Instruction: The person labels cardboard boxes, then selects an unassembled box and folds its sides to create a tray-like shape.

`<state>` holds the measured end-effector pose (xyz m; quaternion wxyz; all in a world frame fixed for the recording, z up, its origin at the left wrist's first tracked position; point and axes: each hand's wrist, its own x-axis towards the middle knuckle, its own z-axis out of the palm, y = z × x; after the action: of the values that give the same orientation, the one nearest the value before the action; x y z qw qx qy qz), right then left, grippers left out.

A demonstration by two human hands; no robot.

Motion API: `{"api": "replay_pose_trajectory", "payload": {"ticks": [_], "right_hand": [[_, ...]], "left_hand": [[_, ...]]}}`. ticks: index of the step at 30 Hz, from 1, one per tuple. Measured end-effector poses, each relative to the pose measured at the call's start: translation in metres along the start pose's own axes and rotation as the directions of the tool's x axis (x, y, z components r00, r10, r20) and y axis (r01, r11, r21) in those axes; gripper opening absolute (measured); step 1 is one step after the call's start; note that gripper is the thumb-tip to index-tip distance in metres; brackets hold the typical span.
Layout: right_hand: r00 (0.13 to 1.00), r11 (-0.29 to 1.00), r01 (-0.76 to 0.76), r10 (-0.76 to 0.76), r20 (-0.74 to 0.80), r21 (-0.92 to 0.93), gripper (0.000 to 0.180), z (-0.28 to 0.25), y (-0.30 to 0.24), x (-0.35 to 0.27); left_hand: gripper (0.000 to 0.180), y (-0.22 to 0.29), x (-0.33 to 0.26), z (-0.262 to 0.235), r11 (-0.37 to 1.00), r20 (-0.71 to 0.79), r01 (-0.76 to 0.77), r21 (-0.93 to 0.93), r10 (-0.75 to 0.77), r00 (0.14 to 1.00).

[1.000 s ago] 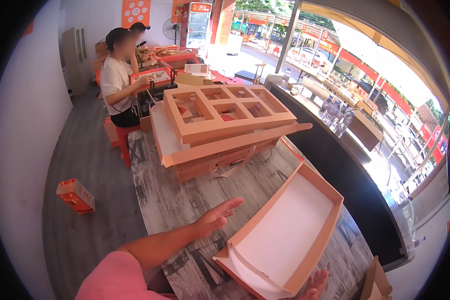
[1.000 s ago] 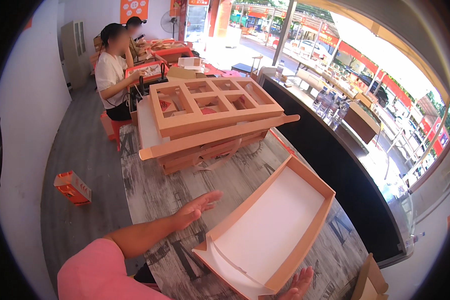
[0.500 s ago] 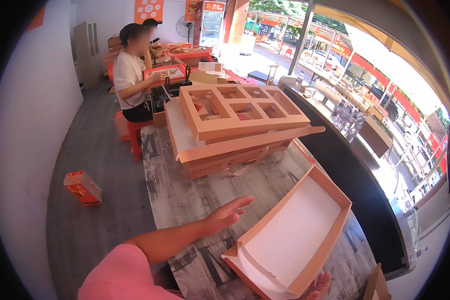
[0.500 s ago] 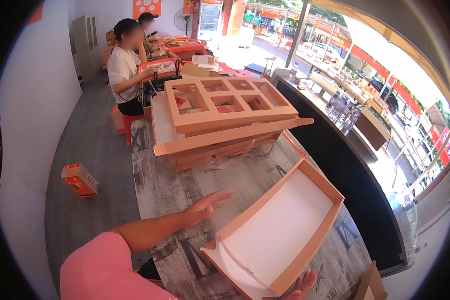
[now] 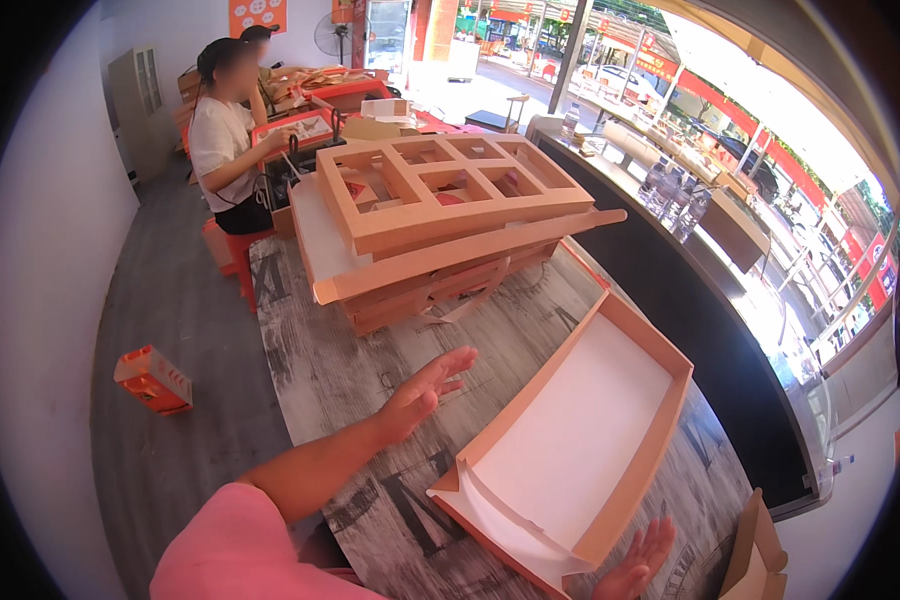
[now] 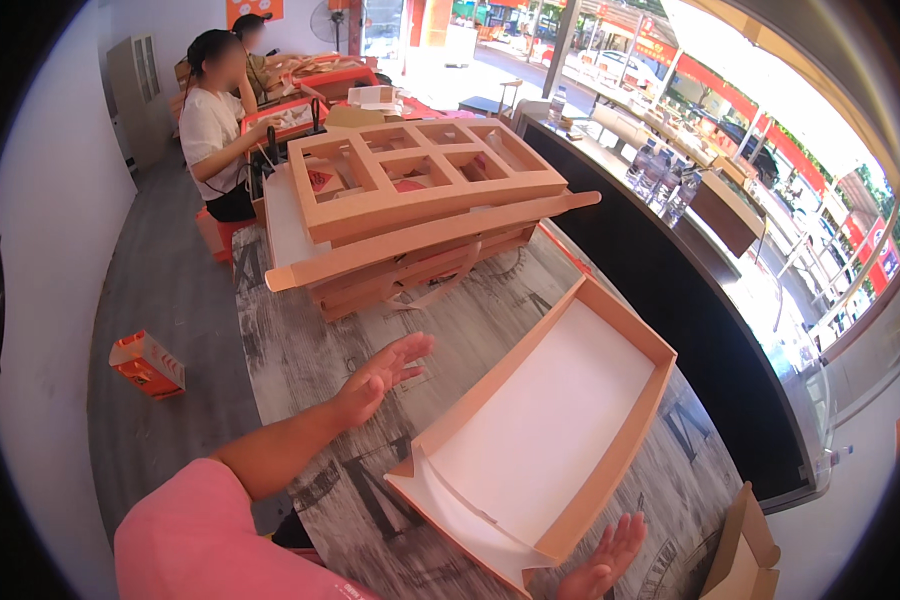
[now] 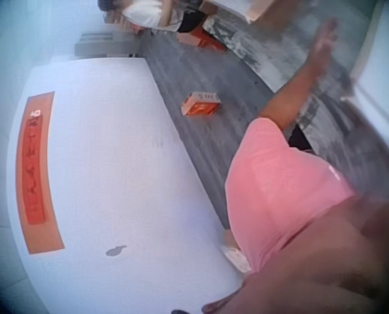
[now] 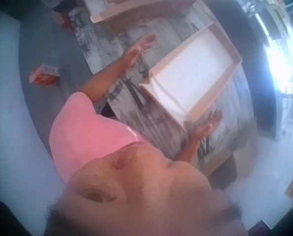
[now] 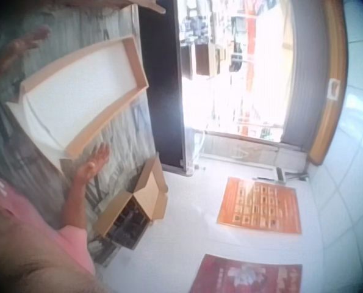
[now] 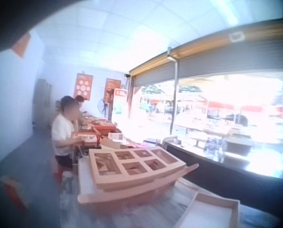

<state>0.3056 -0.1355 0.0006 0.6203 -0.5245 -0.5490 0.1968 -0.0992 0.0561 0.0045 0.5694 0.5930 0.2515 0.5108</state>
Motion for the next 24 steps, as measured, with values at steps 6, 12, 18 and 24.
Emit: {"api": "replay_pose_trajectory", "payload": {"ticks": [6, 12, 18, 24], "right_hand": [[1.000, 0.999, 0.005, -0.005, -0.016, 0.031, 0.087, 0.007, 0.006, 0.002], [0.990, 0.988, -0.112, 0.120, -0.071, 0.109, 0.087, 0.014, 0.014, -0.008], [0.962, 0.966, -0.238, 0.249, -0.114, 0.104, 0.114, 0.003, 0.013, -0.004], [0.973, 0.964, -0.211, 0.223, -0.060, 0.160, 0.105, 0.009, 0.015, 0.001]], "left_hand": [[0.111, -0.003, -0.003, -0.004, 1.000, 0.000, -0.012, -0.004, 0.012, 1.000], [0.106, -0.006, -0.002, -0.011, 0.998, 0.005, 0.052, 0.024, -0.052, 0.999], [0.105, -0.013, 0.003, -0.002, 0.998, 0.004, 0.056, -0.020, -0.056, 0.998], [0.118, -0.004, 0.002, 0.001, 0.993, -0.079, 0.114, 0.041, -0.111, 0.991]]}}
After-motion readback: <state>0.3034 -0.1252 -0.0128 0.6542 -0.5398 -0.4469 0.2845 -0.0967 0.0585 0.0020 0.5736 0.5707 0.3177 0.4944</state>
